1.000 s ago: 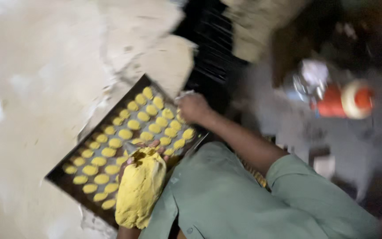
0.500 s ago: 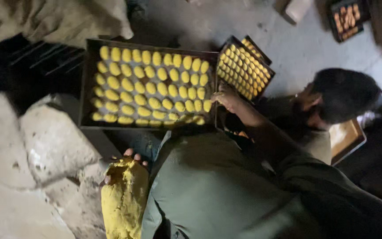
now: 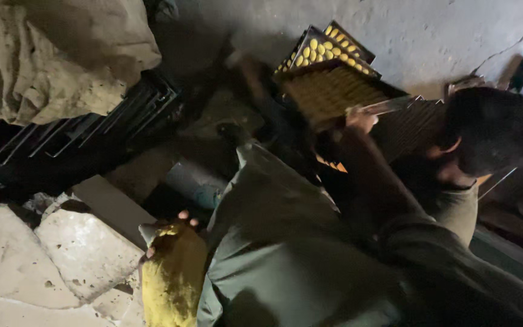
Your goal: The person holds a piping bag filled with yellow dough and pipes ridged oval dough pieces one at a time onto a baking tray, filling rows across the tray. When a tray is full, the person sets it aside, takes an empty tray, and continues piping dough pieces onto it.
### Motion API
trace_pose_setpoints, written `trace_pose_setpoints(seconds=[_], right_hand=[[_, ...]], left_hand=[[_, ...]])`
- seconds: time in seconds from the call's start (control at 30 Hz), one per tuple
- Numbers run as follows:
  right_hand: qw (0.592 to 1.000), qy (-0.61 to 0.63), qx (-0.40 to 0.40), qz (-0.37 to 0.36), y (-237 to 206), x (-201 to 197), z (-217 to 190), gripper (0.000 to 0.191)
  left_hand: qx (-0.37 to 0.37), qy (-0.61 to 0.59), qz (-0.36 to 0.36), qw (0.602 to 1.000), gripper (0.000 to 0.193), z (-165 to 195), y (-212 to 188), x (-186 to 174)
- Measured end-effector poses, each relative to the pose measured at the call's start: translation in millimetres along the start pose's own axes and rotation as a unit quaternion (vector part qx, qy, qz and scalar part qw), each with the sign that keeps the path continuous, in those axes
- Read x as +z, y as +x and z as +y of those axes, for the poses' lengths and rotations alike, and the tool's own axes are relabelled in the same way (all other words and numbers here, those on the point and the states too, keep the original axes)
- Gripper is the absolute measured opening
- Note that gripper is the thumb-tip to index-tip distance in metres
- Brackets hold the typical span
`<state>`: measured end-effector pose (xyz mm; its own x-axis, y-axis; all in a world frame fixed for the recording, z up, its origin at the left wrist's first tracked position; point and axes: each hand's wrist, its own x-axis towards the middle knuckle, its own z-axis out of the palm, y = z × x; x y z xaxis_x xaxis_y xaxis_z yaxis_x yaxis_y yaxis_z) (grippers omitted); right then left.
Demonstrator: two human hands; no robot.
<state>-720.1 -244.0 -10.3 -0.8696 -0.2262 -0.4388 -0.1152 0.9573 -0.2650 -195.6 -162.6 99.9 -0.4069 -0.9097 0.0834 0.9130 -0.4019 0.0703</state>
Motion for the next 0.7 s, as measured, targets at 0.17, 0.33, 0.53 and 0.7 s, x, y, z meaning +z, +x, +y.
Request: trace_pose_setpoints(seconds=[0.17,0.33,0.53,0.7], right_hand=[[0.992,-0.119,0.034,-0.008,27,-4,-22,0.028],[0.935,-0.290,-0.102,-0.176,8,32,-51,0.030],[0.780,-0.350,-0.395,-0.335,-97,108,-109,0.035],[0.608,-0.239,-0.586,-0.479,-248,161,-147,0.037]], left_hand=[[-0.009,0.080,0.170,0.982,0.032,7,-4,24],[0.050,0.002,0.148,0.988,0.037,5,-7,21],[0.186,-0.082,0.256,0.945,0.049,-8,-32,50],[0.269,-0.097,0.256,0.923,0.057,-26,-85,87]])
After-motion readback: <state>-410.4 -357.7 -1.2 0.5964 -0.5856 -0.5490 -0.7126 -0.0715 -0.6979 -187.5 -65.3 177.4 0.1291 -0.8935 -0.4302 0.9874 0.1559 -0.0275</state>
